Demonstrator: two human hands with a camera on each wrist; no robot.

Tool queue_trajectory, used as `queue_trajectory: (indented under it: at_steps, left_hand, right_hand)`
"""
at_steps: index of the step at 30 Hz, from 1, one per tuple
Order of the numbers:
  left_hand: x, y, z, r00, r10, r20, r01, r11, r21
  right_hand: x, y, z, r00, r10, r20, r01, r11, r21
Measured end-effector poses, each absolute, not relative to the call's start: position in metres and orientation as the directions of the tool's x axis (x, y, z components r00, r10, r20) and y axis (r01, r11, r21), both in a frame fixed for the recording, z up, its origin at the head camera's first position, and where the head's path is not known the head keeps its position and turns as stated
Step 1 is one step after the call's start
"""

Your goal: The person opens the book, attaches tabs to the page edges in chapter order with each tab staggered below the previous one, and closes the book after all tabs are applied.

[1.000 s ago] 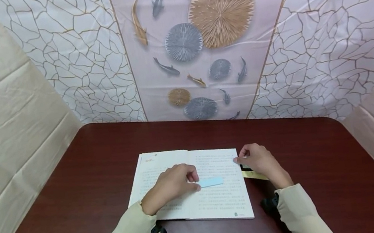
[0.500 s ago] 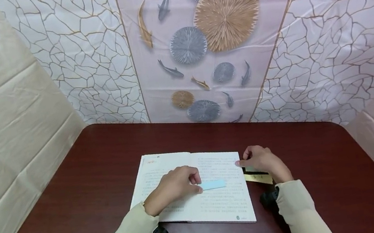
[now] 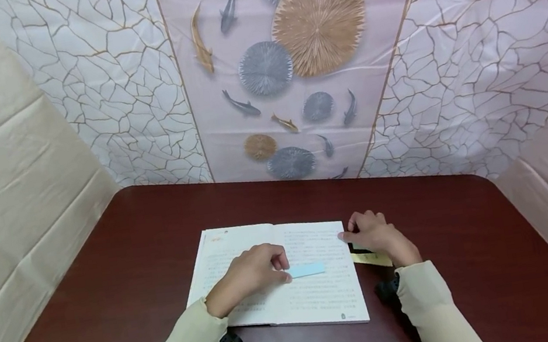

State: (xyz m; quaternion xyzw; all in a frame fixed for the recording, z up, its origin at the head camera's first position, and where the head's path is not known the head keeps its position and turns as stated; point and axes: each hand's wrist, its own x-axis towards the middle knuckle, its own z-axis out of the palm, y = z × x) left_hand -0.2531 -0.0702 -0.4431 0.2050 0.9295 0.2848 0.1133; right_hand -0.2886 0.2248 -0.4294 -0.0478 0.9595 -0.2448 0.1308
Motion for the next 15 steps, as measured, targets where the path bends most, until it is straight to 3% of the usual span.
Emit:
queue_trajectory:
  at_steps: [7,15]
  left_hand:
    - [-0.252,-0.071,-0.446,-0.888,0.452,-0.084,0.315,0.732,0.604]
    - [-0.254,-0.072,-0.442,-0.886,0.457,-0.080,0.321,0.728,0.605]
  right_hand:
    - [-0.273,0.208,-0.410,-0.986,-0.146,-0.075,-0.094,0.877,-0.471]
    - [-0.251,0.167,-0.411,-0.917,-0.394,-0.054,-0.273,0.723,-0.634]
